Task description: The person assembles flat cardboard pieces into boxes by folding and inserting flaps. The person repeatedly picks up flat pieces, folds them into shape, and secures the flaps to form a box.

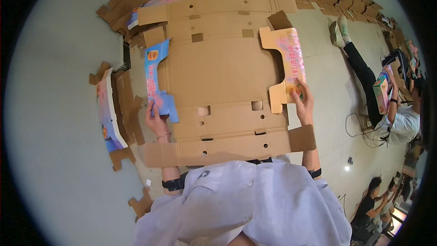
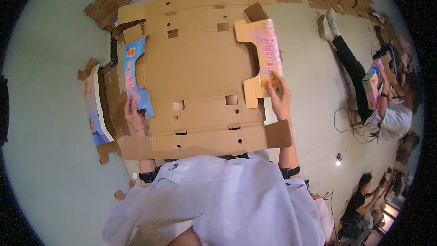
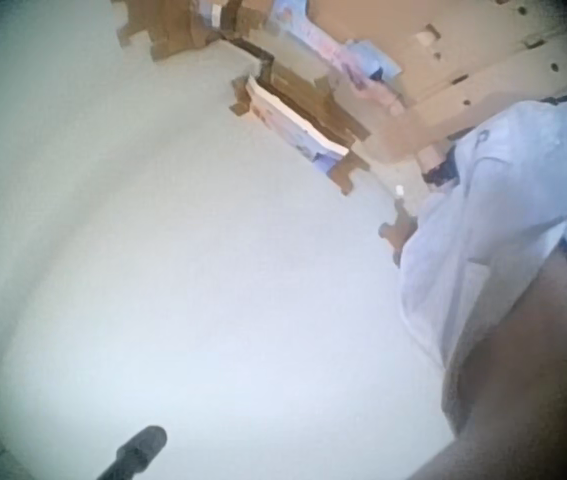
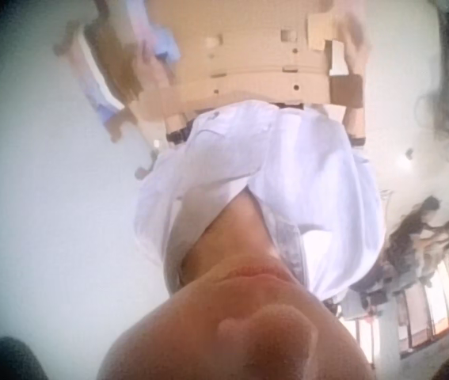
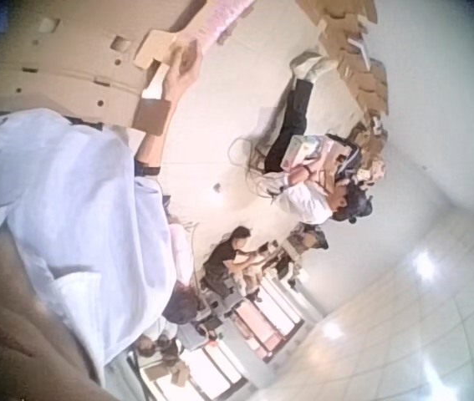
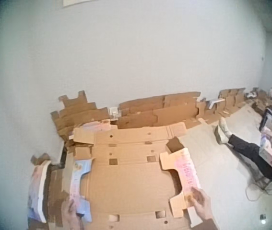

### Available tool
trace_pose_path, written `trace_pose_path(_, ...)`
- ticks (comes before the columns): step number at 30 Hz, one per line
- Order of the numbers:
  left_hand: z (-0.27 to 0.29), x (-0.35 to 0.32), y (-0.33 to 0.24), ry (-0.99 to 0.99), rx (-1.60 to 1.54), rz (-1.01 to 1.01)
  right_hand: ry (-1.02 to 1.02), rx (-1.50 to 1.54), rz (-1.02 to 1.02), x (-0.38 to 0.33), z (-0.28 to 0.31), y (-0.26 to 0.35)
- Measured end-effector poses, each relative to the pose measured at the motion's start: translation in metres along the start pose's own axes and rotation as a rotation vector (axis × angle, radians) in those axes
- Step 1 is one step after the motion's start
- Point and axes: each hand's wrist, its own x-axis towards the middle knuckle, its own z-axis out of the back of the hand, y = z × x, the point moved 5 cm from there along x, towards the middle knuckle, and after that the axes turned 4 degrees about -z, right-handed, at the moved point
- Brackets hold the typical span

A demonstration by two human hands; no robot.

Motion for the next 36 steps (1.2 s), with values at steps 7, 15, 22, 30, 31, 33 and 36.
trace_pose_path(7, -0.014, -0.006, -0.009, 0.002, -0.177, 0.166, -0.176, 0.486, -0.299, 0.009, 0.021, -0.047)
trace_pose_path(15, 0.019, -0.048, -0.041, -0.015, 0.247, 0.253, -0.139, 0.686, -0.331, -0.041, 0.030, -0.093)
trace_pose_path(22, 0.012, -0.039, -0.059, 0.224, -0.158, 0.372, -0.170, 1.060, -0.593, -0.046, 0.031, -0.073)
trace_pose_path(30, -0.017, 0.025, -0.065, 0.972, 0.144, 0.352, 0.326, 0.631, -0.384, 0.011, 0.053, -0.057)
trace_pose_path(31, -0.034, 0.036, -0.070, 0.995, 0.324, 0.392, 0.545, 0.513, -0.320, 0.031, 0.045, -0.038)
trace_pose_path(33, -0.070, 0.061, -0.078, 1.011, 0.574, 0.422, 0.569, 0.163, -0.372, 0.067, 0.043, -0.024)
trace_pose_path(36, -0.116, 0.102, -0.070, 0.963, 0.725, 0.253, 0.374, 0.167, -0.233, 0.115, 0.013, 0.018)
